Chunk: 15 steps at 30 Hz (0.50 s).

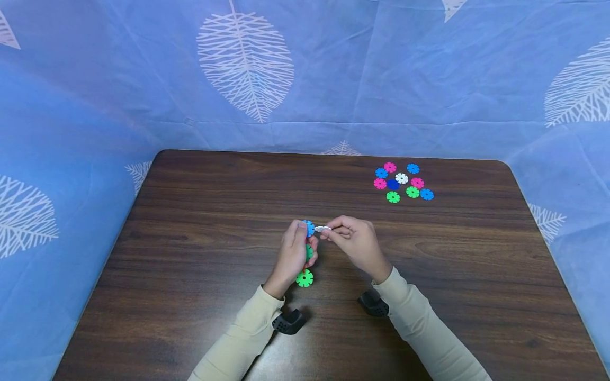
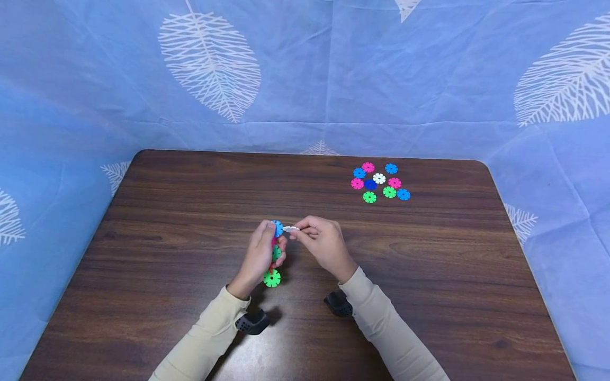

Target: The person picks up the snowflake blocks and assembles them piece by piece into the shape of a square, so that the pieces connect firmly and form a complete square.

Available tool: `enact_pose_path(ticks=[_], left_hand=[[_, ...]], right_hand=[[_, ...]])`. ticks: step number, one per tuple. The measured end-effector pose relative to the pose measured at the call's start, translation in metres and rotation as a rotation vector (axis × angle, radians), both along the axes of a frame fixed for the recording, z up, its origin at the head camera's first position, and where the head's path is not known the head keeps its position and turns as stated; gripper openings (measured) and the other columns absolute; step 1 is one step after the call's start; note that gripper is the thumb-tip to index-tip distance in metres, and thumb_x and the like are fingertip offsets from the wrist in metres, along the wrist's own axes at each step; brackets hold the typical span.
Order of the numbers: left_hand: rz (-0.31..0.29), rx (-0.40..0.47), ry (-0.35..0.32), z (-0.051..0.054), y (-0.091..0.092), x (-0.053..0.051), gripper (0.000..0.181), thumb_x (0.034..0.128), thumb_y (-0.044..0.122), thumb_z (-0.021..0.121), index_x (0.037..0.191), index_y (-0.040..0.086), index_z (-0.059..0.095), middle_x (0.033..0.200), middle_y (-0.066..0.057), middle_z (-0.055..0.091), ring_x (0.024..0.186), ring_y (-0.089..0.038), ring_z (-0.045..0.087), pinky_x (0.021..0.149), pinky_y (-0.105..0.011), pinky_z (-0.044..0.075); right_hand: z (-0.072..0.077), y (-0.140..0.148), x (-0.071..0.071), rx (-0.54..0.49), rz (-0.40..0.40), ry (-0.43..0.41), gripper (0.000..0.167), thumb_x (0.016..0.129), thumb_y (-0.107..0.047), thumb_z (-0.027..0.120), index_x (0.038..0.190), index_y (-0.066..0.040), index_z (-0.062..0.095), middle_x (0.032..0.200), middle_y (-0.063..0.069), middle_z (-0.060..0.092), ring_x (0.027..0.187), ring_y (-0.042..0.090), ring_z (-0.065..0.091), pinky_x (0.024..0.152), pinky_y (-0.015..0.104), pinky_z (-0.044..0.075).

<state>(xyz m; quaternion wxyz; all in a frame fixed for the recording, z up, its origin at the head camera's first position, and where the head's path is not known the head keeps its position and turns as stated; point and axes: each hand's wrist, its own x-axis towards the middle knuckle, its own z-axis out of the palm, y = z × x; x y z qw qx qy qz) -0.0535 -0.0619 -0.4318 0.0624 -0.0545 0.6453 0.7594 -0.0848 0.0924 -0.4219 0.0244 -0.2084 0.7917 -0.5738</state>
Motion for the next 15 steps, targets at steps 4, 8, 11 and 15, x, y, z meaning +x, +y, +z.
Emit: enact_pose_path(ticks=[4, 8, 11, 15], left_hand=[[-0.005, -0.026, -0.002, 0.0006, 0.0003, 0.0005, 0.024, 0.1036, 0.016, 0.026, 0.086, 0.004, 0.039, 0.061, -0.006, 0.045, 0.036, -0.01, 0.039, 0.034, -0.019, 0.031], [-0.007, -0.031, 0.004, 0.0001, 0.0013, 0.0006, 0.026, 0.104, 0.017, 0.024, 0.087, 0.004, 0.039, 0.061, -0.005, 0.045, 0.037, -0.01, 0.039, 0.035, -0.02, 0.032], [-0.01, -0.04, 0.017, 0.0, 0.0024, 0.0011, 0.028, 0.1041, 0.018, 0.023, 0.088, 0.002, 0.04, 0.061, -0.004, 0.045, 0.037, -0.01, 0.039, 0.035, -0.02, 0.032], [-0.02, -0.069, 0.028, 0.0005, 0.0035, 0.0032, 0.031, 0.1046, 0.019, 0.022, 0.089, 0.0, 0.041, 0.062, -0.004, 0.045, 0.037, -0.01, 0.04, 0.035, -0.02, 0.033]], right_hand=[[-0.0002, -0.0012, 0.0013, 0.021, -0.014, 0.043, 0.009, 0.084, -0.005, 0.069, 0.089, 0.001, 0.067, 0.089, 0.014, 0.072, 0.081, 0.021, 0.073, 0.071, 0.022, 0.057], [-0.0002, -0.0026, 0.0029, 0.077, -0.04, 0.139, 0.006, 0.083, -0.006, 0.071, 0.087, -0.003, 0.069, 0.087, 0.009, 0.072, 0.08, 0.017, 0.072, 0.07, 0.02, 0.057], [0.0007, -0.0035, 0.0042, 0.122, -0.057, 0.196, 0.006, 0.081, -0.008, 0.072, 0.087, -0.006, 0.07, 0.086, 0.006, 0.072, 0.079, 0.015, 0.071, 0.071, 0.022, 0.058], [0.0005, -0.003, 0.006, 0.14, -0.065, 0.222, 0.007, 0.08, -0.008, 0.073, 0.087, -0.006, 0.07, 0.086, 0.005, 0.072, 0.079, 0.013, 0.071, 0.072, 0.025, 0.058]])
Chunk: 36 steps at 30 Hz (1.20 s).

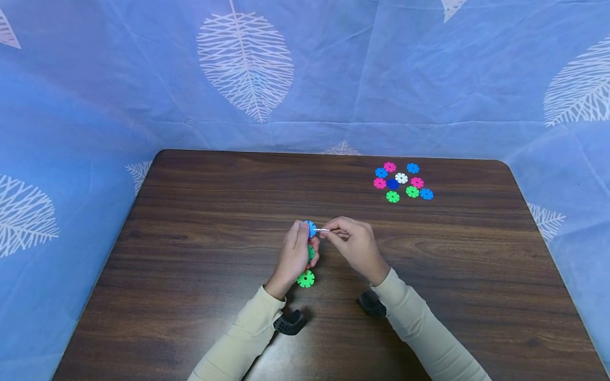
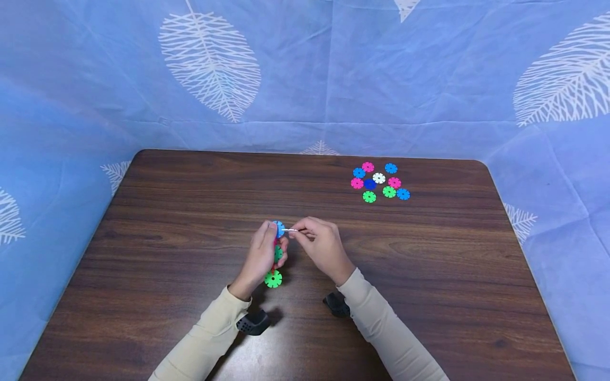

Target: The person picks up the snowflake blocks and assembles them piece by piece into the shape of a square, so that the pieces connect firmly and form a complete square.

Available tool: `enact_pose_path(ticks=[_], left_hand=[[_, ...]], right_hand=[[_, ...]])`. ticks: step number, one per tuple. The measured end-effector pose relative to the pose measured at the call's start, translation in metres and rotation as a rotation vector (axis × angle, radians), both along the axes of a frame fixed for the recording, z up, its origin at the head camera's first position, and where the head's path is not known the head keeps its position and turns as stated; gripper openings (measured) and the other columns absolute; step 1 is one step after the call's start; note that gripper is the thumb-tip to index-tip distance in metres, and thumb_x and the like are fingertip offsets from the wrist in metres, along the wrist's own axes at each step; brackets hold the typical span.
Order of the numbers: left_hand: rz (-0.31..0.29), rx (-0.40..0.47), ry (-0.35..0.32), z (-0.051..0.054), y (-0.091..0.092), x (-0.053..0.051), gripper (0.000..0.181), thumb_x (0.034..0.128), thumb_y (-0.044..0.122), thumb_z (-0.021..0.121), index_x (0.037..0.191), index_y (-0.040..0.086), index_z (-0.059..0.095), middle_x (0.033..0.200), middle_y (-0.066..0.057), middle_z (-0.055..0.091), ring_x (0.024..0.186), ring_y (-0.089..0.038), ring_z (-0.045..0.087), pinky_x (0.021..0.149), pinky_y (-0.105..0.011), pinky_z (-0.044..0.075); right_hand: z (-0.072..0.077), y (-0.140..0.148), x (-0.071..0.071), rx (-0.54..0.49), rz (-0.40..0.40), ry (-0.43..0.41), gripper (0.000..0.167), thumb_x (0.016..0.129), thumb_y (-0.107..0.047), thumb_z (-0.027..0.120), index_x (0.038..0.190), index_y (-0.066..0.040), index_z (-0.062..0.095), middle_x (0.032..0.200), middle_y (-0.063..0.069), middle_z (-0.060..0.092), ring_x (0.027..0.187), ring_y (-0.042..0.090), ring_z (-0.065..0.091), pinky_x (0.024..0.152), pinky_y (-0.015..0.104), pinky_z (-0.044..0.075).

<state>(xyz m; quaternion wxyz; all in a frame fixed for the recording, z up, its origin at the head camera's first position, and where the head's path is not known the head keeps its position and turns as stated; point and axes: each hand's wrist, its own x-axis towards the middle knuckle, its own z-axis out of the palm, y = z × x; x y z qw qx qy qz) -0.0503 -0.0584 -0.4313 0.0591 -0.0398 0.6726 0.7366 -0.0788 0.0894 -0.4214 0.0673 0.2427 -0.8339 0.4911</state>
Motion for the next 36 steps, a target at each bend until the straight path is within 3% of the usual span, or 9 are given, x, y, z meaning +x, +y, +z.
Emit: enact_pose_path(ticks=[2, 9, 14, 17, 22, 26, 29, 33, 36], left_hand=[[-0.009, -0.009, 0.005, 0.002, 0.0, 0.001, 0.031, 0.1048, 0.018, 0.021, 0.09, -0.001, 0.041, 0.062, -0.004, 0.044, 0.036, -0.01, 0.039, 0.034, -0.02, 0.033], [-0.028, -0.11, 0.031, 0.024, 0.004, 0.009, 0.032, 0.1045, 0.009, 0.02, 0.09, -0.008, 0.042, 0.063, -0.01, 0.044, 0.036, -0.007, 0.038, 0.036, -0.017, 0.036], [-0.027, -0.121, 0.035, 0.01, 0.006, 0.004, 0.032, 0.1046, 0.01, 0.02, 0.092, -0.007, 0.043, 0.063, -0.01, 0.045, 0.035, -0.007, 0.039, 0.035, -0.018, 0.036], [-0.012, -0.078, 0.007, -0.002, 0.004, 0.001, 0.033, 0.1054, 0.016, 0.021, 0.092, -0.005, 0.044, 0.061, -0.007, 0.045, 0.035, -0.008, 0.039, 0.034, -0.02, 0.035], [0.021, -0.024, -0.044, -0.01, 0.002, 0.0, 0.032, 0.1049, 0.03, 0.03, 0.099, 0.0, 0.042, 0.061, -0.003, 0.049, 0.033, -0.008, 0.04, 0.031, -0.02, 0.032], [0.012, 0.024, -0.021, -0.015, 0.0, 0.0, 0.028, 0.1024, 0.028, 0.041, 0.109, 0.001, 0.039, 0.072, -0.009, 0.053, 0.034, -0.007, 0.038, 0.031, -0.02, 0.029], [-0.009, 0.048, 0.007, -0.019, -0.003, 0.0, 0.025, 0.1011, 0.024, 0.045, 0.109, 0.001, 0.038, 0.081, -0.014, 0.054, 0.035, -0.007, 0.038, 0.032, -0.019, 0.029], [-0.006, 0.057, 0.01, -0.023, -0.006, -0.001, 0.023, 0.1009, 0.025, 0.046, 0.105, 0.004, 0.039, 0.086, -0.014, 0.057, 0.035, -0.007, 0.039, 0.033, -0.019, 0.03], [0.009, 0.052, 0.007, -0.023, -0.009, -0.002, 0.023, 0.1011, 0.026, 0.045, 0.106, 0.005, 0.038, 0.096, -0.02, 0.061, 0.036, -0.006, 0.04, 0.033, -0.019, 0.03]], right_hand=[[-0.001, 0.001, 0.0, -0.003, -0.001, 0.013, 0.006, 0.081, -0.007, 0.073, 0.086, -0.007, 0.071, 0.085, 0.004, 0.072, 0.078, 0.013, 0.07, 0.071, 0.024, 0.058], [-0.005, 0.003, 0.002, -0.01, 0.016, 0.037, 0.005, 0.081, -0.006, 0.072, 0.085, -0.009, 0.071, 0.084, 0.003, 0.072, 0.073, 0.009, 0.067, 0.065, 0.02, 0.057], [-0.004, 0.002, 0.002, 0.0, 0.011, 0.064, 0.004, 0.084, -0.011, 0.07, 0.084, -0.008, 0.072, 0.083, 0.002, 0.073, 0.074, 0.007, 0.067, 0.063, 0.021, 0.056], [-0.006, 0.001, 0.002, 0.016, 0.017, 0.07, 0.004, 0.083, -0.011, 0.071, 0.086, -0.008, 0.072, 0.084, 0.002, 0.073, 0.076, 0.009, 0.068, 0.066, 0.023, 0.058], [-0.01, 0.0, 0.001, 0.037, 0.021, 0.042, 0.009, 0.08, -0.01, 0.074, 0.089, -0.009, 0.072, 0.087, 0.002, 0.073, 0.08, 0.011, 0.07, 0.07, 0.022, 0.058], [-0.012, 0.001, 0.0, 0.041, 0.032, 0.033, 0.012, 0.08, -0.009, 0.074, 0.091, -0.007, 0.07, 0.088, 0.004, 0.072, 0.079, 0.012, 0.071, 0.071, 0.019, 0.057], [-0.013, 0.005, -0.002, 0.051, 0.047, 0.027, 0.015, 0.081, -0.009, 0.074, 0.094, -0.005, 0.069, 0.09, 0.006, 0.071, 0.08, 0.012, 0.071, 0.071, 0.018, 0.057], [-0.014, 0.021, -0.008, 0.1, 0.035, -0.039, 0.02, 0.082, -0.014, 0.074, 0.097, -0.002, 0.069, 0.092, 0.008, 0.071, 0.08, 0.012, 0.07, 0.071, 0.019, 0.057], [-0.015, 0.04, -0.017, 0.167, -0.04, -0.127, 0.021, 0.084, -0.019, 0.072, 0.098, -0.004, 0.069, 0.091, 0.008, 0.072, 0.078, 0.012, 0.071, 0.069, 0.023, 0.058]])
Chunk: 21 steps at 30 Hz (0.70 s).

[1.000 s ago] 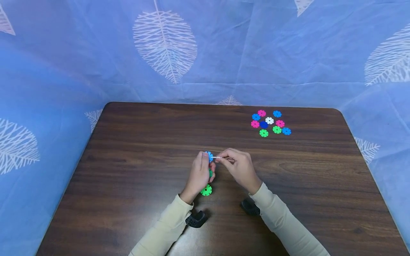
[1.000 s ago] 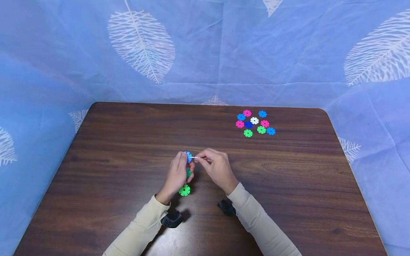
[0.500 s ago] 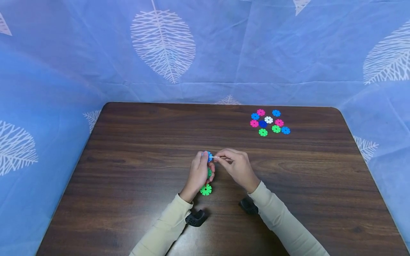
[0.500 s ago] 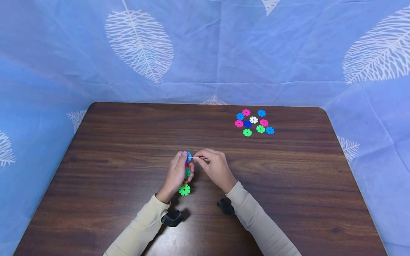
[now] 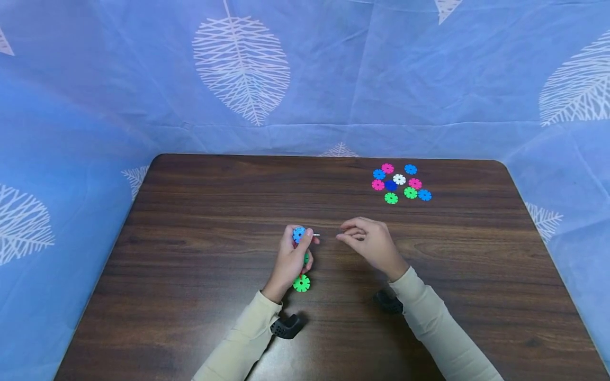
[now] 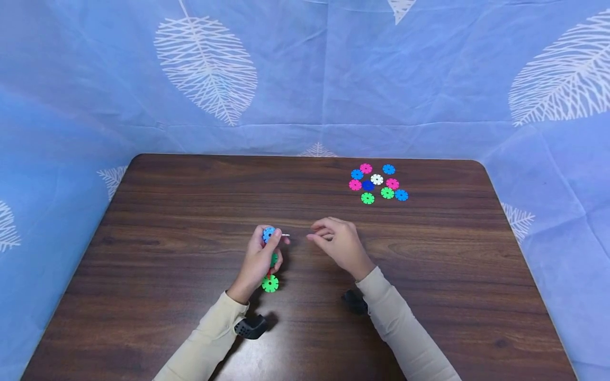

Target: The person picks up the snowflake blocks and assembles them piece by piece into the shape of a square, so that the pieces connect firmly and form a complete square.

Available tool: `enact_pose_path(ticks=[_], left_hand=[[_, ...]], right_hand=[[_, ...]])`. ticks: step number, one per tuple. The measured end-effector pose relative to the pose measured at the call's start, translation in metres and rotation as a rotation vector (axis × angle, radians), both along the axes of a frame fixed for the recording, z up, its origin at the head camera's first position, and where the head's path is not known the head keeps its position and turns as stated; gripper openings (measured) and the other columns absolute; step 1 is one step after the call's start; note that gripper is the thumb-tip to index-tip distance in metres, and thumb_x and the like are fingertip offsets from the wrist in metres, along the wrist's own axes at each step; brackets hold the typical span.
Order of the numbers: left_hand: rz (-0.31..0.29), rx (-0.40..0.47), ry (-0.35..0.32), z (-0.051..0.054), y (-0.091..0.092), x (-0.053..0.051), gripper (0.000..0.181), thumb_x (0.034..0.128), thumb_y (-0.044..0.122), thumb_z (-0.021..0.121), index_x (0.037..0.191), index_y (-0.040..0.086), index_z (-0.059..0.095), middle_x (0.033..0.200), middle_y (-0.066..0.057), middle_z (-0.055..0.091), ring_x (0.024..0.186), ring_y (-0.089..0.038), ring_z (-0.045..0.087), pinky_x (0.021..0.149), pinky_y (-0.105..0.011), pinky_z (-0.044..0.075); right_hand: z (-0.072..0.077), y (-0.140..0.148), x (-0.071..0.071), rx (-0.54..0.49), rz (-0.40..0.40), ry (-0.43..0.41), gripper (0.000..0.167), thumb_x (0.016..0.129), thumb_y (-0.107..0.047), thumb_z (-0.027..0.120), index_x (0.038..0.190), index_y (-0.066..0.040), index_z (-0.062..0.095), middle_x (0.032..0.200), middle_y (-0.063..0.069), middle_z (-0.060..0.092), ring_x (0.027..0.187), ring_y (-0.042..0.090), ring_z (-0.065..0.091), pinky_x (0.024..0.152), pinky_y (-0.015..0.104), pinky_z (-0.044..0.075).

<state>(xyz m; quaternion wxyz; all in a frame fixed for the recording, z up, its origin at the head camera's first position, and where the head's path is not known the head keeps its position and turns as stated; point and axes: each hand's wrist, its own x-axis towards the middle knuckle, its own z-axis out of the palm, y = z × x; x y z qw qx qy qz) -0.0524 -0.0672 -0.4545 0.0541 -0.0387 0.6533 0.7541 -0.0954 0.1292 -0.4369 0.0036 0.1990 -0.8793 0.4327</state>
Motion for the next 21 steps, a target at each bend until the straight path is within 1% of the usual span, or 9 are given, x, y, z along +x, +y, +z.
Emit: enact_pose_path(ticks=[3, 6, 7, 11, 13, 14, 17, 21], left_hand=[[0.011, -0.018, 0.006, 0.0, -0.001, 0.0, 0.024, 0.1016, 0.026, 0.044, 0.109, 0.004, 0.037, 0.107, -0.026, 0.062, 0.036, -0.006, 0.039, 0.033, -0.019, 0.03], [0.023, -0.001, 0.012, 0.0, -0.001, 0.0, 0.027, 0.1019, 0.024, 0.043, 0.115, 0.002, 0.035, 0.109, -0.03, 0.06, 0.036, -0.006, 0.038, 0.033, -0.019, 0.029], [0.028, 0.007, 0.011, 0.0, -0.001, -0.001, 0.028, 0.1018, 0.023, 0.043, 0.117, 0.001, 0.035, 0.108, -0.031, 0.06, 0.036, -0.006, 0.038, 0.033, -0.019, 0.029], [0.04, 0.025, 0.007, 0.0, -0.002, -0.002, 0.029, 0.102, 0.021, 0.043, 0.121, 0.001, 0.034, 0.106, -0.033, 0.06, 0.035, -0.006, 0.038, 0.033, -0.019, 0.028], [0.042, 0.018, 0.006, 0.0, -0.002, -0.002, 0.028, 0.1021, 0.022, 0.043, 0.12, 0.002, 0.035, 0.105, -0.032, 0.06, 0.035, -0.006, 0.038, 0.033, -0.019, 0.028], [0.043, 0.015, 0.007, 0.0, -0.003, -0.002, 0.027, 0.1021, 0.022, 0.042, 0.119, 0.002, 0.036, 0.104, -0.031, 0.06, 0.035, -0.007, 0.038, 0.034, -0.019, 0.029], [0.045, 0.005, 0.007, 0.0, -0.003, -0.002, 0.026, 0.1022, 0.024, 0.042, 0.117, 0.004, 0.036, 0.103, -0.029, 0.061, 0.035, -0.007, 0.038, 0.033, -0.019, 0.029], [0.051, 0.012, 0.013, 0.0, -0.003, -0.002, 0.026, 0.1017, 0.023, 0.044, 0.116, 0.003, 0.037, 0.103, -0.029, 0.061, 0.035, -0.007, 0.038, 0.033, -0.019, 0.029]], right_hand=[[-0.005, 0.021, -0.01, 0.091, -0.122, -0.06, 0.019, 0.086, -0.022, 0.07, 0.096, -0.006, 0.068, 0.09, 0.008, 0.072, 0.079, 0.016, 0.071, 0.069, 0.03, 0.059], [-0.013, 0.041, -0.02, 0.155, -0.257, -0.088, 0.02, 0.089, -0.023, 0.067, 0.095, -0.004, 0.067, 0.09, 0.013, 0.071, 0.08, 0.022, 0.071, 0.073, 0.039, 0.059], [-0.016, 0.046, -0.024, 0.166, -0.301, -0.093, 0.021, 0.089, -0.023, 0.067, 0.095, -0.002, 0.067, 0.09, 0.015, 0.071, 0.08, 0.024, 0.07, 0.078, 0.041, 0.057], [-0.026, 0.061, -0.038, 0.176, -0.469, -0.109, 0.025, 0.089, -0.023, 0.067, 0.096, 0.001, 0.066, 0.09, 0.019, 0.071, 0.081, 0.029, 0.069, 0.08, 0.045, 0.054], [-0.028, 0.065, -0.045, 0.167, -0.532, -0.106, 0.027, 0.088, -0.023, 0.068, 0.097, 0.003, 0.065, 0.091, 0.02, 0.07, 0.083, 0.031, 0.068, 0.082, 0.045, 0.052], [-0.029, 0.067, -0.049, 0.16, -0.556, -0.107, 0.028, 0.088, -0.023, 0.068, 0.098, 0.004, 0.065, 0.092, 0.021, 0.069, 0.084, 0.031, 0.067, 0.081, 0.045, 0.052], [-0.029, 0.071, -0.062, 0.147, -0.595, -0.111, 0.034, 0.088, -0.023, 0.068, 0.104, 0.007, 0.065, 0.095, 0.024, 0.067, 0.092, 0.035, 0.062, 0.092, 0.048, 0.045], [-0.03, 0.076, -0.076, 0.157, -0.607, -0.127, 0.042, 0.088, -0.027, 0.068, 0.11, 0.008, 0.064, 0.098, 0.027, 0.066, 0.101, 0.037, 0.058, 0.103, 0.049, 0.035]])
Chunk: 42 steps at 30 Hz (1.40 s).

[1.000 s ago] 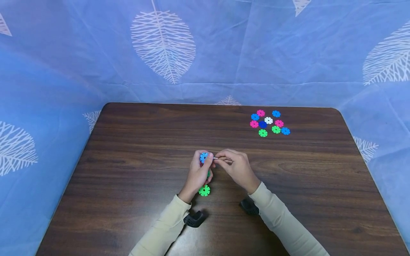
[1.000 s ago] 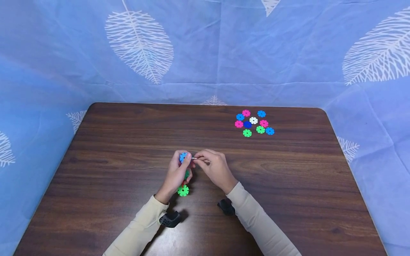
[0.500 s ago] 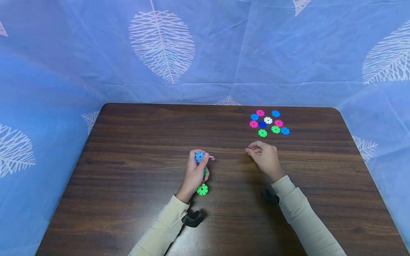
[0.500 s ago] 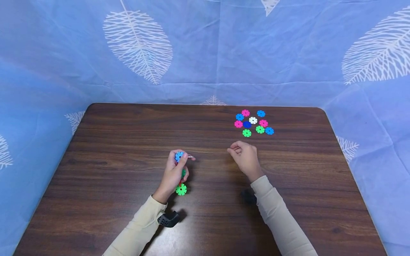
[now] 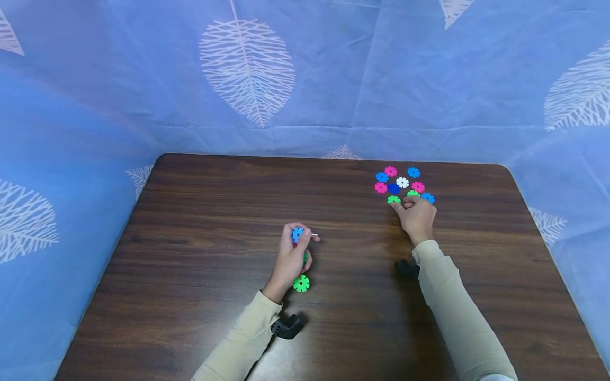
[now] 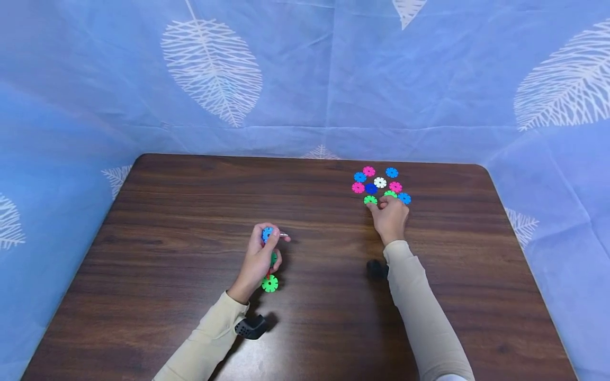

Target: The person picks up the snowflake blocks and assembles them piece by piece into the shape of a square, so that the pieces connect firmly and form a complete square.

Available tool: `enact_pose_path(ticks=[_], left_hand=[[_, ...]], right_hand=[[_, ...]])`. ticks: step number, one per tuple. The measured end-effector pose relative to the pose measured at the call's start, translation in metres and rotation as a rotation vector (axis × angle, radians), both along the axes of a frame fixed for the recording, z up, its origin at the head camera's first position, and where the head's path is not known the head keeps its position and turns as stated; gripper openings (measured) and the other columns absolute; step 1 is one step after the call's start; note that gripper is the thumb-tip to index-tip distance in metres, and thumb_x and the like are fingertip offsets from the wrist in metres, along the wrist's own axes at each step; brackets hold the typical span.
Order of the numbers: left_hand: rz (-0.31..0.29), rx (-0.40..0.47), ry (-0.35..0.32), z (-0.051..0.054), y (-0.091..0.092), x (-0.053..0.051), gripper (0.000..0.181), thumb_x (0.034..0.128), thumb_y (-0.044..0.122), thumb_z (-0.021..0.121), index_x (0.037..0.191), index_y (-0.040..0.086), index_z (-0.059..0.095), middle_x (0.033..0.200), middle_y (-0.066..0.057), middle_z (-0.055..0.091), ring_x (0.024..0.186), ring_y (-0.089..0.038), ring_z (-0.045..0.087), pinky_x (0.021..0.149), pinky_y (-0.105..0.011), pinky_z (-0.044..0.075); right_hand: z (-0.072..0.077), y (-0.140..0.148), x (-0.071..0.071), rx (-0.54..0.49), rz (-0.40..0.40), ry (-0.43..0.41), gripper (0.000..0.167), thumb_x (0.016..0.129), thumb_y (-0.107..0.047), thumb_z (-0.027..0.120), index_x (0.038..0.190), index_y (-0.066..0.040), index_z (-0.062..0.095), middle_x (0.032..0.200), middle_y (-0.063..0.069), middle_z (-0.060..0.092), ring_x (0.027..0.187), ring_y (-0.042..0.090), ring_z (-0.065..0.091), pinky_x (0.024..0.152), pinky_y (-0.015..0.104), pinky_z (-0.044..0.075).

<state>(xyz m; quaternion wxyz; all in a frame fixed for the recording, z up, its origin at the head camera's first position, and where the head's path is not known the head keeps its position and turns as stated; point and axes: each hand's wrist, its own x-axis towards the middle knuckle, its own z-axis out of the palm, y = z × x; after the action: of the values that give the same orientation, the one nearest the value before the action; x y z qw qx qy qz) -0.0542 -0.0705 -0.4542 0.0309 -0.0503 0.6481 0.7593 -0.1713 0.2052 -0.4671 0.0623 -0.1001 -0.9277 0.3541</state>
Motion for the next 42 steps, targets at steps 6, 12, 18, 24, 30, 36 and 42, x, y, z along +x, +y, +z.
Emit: enact_pose_path(ticks=[6, 12, 18, 24, 30, 36, 42], left_hand=[[0.009, -0.002, 0.023, 0.0, 0.0, 0.0, 0.028, 0.0999, 0.022, 0.048, 0.115, 0.001, 0.037, 0.101, -0.03, 0.061, 0.035, -0.007, 0.038, 0.033, -0.018, 0.029], [0.008, 0.001, 0.017, 0.0, 0.0, 0.001, 0.027, 0.1005, 0.021, 0.047, 0.114, 0.0, 0.036, 0.101, -0.031, 0.06, 0.035, -0.007, 0.038, 0.033, -0.018, 0.029], [0.008, 0.001, 0.018, 0.001, 0.002, 0.0, 0.026, 0.1009, 0.022, 0.046, 0.114, 0.001, 0.036, 0.101, -0.03, 0.06, 0.035, -0.006, 0.037, 0.033, -0.018, 0.028], [0.015, 0.009, 0.026, 0.0, 0.001, 0.0, 0.026, 0.1015, 0.02, 0.044, 0.114, 0.0, 0.036, 0.098, -0.025, 0.061, 0.034, -0.007, 0.037, 0.032, -0.018, 0.027], [0.013, 0.015, 0.035, 0.001, 0.002, 0.0, 0.023, 0.1021, 0.019, 0.042, 0.114, 0.0, 0.035, 0.1, -0.031, 0.058, 0.035, -0.007, 0.037, 0.033, -0.018, 0.028], [-0.001, 0.011, 0.04, 0.001, 0.002, 0.0, 0.023, 0.1025, 0.018, 0.04, 0.114, -0.001, 0.034, 0.103, -0.035, 0.055, 0.035, -0.007, 0.037, 0.033, -0.018, 0.028], [-0.012, 0.028, 0.046, 0.004, 0.003, 0.0, 0.022, 0.1029, 0.017, 0.039, 0.114, -0.001, 0.033, 0.105, -0.037, 0.054, 0.034, -0.006, 0.036, 0.033, -0.017, 0.026]], right_hand=[[-0.003, -0.001, -0.007, 0.061, -0.027, -0.007, 0.046, 0.086, -0.032, 0.069, 0.112, 0.006, 0.065, 0.097, 0.025, 0.067, 0.095, 0.037, 0.059, 0.087, 0.049, 0.047], [-0.005, -0.004, -0.008, 0.085, -0.063, -0.03, 0.044, 0.086, -0.031, 0.07, 0.11, 0.005, 0.066, 0.098, 0.023, 0.067, 0.093, 0.036, 0.058, 0.078, 0.049, 0.049], [-0.003, -0.002, -0.008, 0.09, -0.07, -0.059, 0.043, 0.086, -0.029, 0.071, 0.108, 0.007, 0.065, 0.105, 0.024, 0.066, 0.101, 0.039, 0.057, 0.083, 0.051, 0.05], [0.002, -0.001, -0.004, 0.026, -0.073, -0.117, 0.041, 0.087, -0.027, 0.069, 0.11, 0.004, 0.057, 0.101, 0.022, 0.063, 0.107, 0.039, 0.051, 0.088, 0.05, 0.045], [0.005, 0.001, 0.006, -0.121, -0.005, -0.109, 0.03, 0.092, -0.018, 0.063, 0.109, 0.005, 0.052, 0.093, 0.024, 0.068, 0.086, 0.026, 0.067, 0.111, 0.048, 0.022], [0.003, -0.001, 0.027, -0.266, 0.121, -0.113, 0.03, 0.093, -0.013, 0.06, 0.114, 0.006, 0.052, 0.097, 0.025, 0.068, 0.059, -0.006, 0.063, 0.074, 0.023, 0.058], [0.009, -0.02, 0.048, -0.573, 0.242, -0.166, 0.035, 0.091, -0.011, 0.062, 0.118, 0.009, 0.053, 0.085, 0.002, 0.071, 0.069, 0.004, 0.068, 0.067, 0.022, 0.058]])
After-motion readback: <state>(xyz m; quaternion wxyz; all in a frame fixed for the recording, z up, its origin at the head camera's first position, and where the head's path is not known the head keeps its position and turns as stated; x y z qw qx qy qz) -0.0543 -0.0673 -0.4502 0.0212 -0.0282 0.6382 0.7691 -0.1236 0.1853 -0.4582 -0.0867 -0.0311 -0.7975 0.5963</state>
